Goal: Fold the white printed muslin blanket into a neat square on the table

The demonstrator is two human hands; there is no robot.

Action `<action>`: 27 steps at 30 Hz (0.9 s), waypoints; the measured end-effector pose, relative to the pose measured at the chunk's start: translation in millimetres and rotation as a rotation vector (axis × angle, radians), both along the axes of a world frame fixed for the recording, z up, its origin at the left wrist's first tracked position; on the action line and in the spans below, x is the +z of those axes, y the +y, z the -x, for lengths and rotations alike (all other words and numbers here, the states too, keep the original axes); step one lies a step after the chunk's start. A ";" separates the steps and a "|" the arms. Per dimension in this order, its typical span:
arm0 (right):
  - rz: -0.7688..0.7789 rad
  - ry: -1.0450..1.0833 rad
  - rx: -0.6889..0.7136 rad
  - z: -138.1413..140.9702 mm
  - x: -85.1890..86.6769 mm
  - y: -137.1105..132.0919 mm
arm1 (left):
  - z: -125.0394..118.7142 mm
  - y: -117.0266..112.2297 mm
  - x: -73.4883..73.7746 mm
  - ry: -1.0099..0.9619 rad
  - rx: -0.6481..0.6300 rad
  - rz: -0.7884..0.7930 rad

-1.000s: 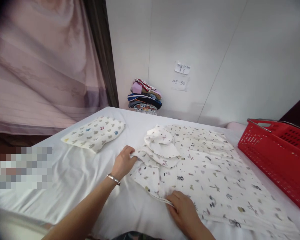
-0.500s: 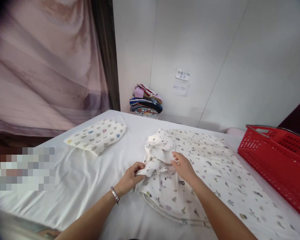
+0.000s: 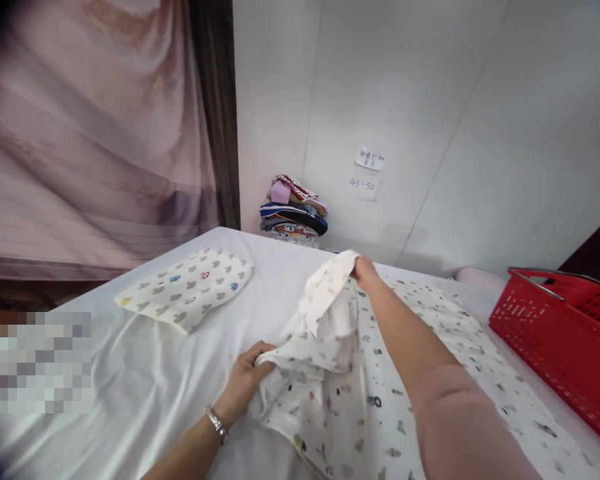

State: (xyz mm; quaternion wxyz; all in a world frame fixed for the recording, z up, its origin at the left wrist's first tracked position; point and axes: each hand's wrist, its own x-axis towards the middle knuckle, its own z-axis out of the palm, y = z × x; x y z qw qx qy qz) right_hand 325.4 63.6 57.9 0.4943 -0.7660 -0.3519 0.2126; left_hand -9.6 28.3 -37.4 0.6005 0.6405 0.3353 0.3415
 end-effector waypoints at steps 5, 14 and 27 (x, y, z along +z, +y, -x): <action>-0.131 0.236 -0.094 -21.0 0.9 1.6 | 1.2 12.1 -5.1 -0.058 0.189 0.110; 0.040 0.374 -0.090 27.7 -74.1 -54.2 | 3.2 10.0 -2.5 -0.295 0.088 0.523; 0.171 0.208 0.564 176.5 -51.7 -100.4 | -5.3 8.5 -2.2 -0.313 0.052 0.486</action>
